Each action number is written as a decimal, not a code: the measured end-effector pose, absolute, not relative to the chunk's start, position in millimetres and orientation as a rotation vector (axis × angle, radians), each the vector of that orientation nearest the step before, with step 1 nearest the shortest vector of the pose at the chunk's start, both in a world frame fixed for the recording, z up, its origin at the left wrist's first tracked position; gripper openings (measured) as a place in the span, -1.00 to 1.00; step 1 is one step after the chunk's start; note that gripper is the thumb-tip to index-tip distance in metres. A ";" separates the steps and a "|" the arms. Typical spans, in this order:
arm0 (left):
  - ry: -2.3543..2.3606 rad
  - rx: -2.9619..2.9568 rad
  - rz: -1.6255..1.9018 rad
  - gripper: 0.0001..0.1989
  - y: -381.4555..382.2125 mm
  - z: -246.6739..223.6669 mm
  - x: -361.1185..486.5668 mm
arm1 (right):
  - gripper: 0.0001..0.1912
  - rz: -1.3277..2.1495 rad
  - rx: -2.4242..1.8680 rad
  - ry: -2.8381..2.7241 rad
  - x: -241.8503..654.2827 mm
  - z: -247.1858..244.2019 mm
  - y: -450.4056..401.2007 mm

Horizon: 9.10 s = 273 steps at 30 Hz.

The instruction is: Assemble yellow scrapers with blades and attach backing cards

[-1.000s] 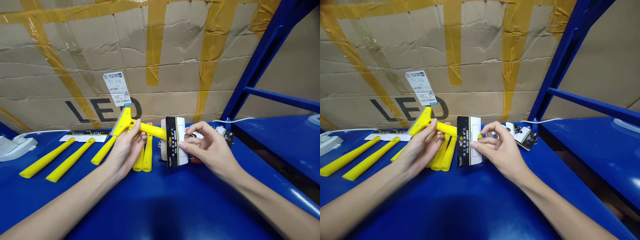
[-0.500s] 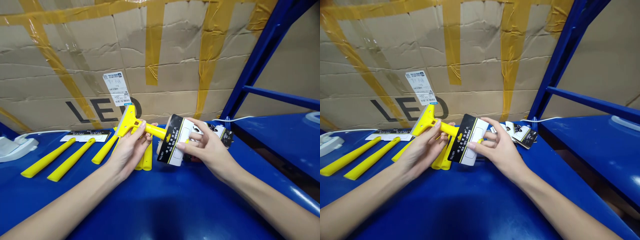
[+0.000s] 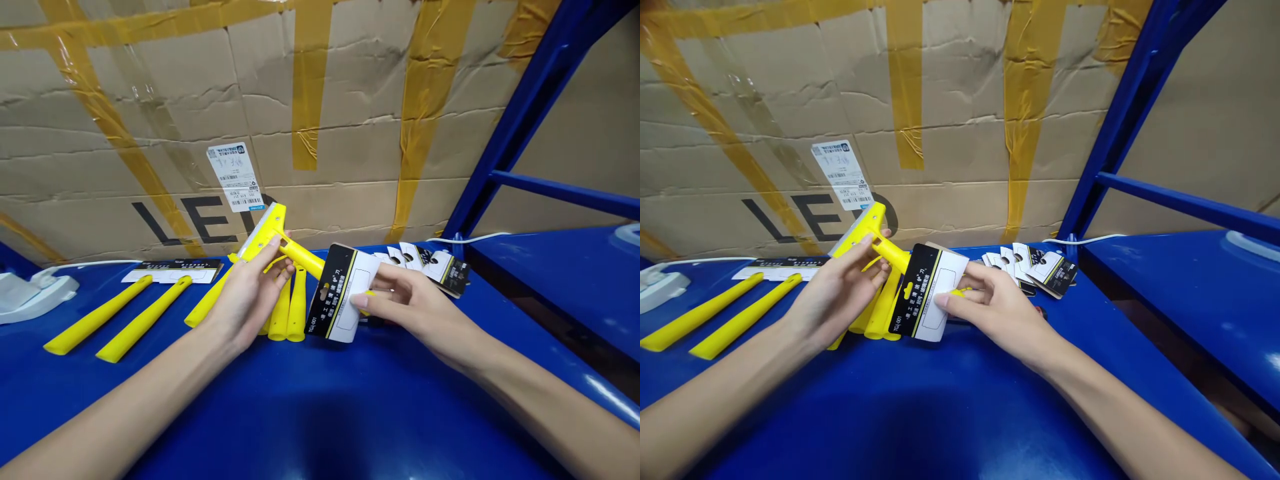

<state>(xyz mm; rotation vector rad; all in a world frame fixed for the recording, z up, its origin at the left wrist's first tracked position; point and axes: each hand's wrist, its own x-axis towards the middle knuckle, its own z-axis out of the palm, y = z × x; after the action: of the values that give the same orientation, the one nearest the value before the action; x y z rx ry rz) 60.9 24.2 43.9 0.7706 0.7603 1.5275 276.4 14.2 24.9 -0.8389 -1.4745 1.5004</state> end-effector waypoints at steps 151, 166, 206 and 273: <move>2.071 2.268 -0.120 -0.61 64.5 57.6 -76.0 | -0.55 0.214 -1.137 -2.706 155.1 27.7 92.7; 1.854 2.625 0.003 -0.56 36.8 98.0 -49.5 | -0.77 0.357 -1.245 -2.432 201.9 53.3 100.0; 1.323 2.629 0.247 -0.42 49.0 67.6 13.8 | -0.52 0.140 -2.148 -2.507 259.2 55.3 110.7; 1.161 2.684 0.219 -0.57 57.8 73.9 -0.4 | 0.08 1.502 -1.053 -1.916 245.1 59.2 92.7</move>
<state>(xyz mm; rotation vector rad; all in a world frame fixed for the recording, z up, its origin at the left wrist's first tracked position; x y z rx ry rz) -0.4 57.8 73.9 2.6835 1.1607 0.2193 245.1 92.7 59.2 -1.0525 -1.9159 1.5017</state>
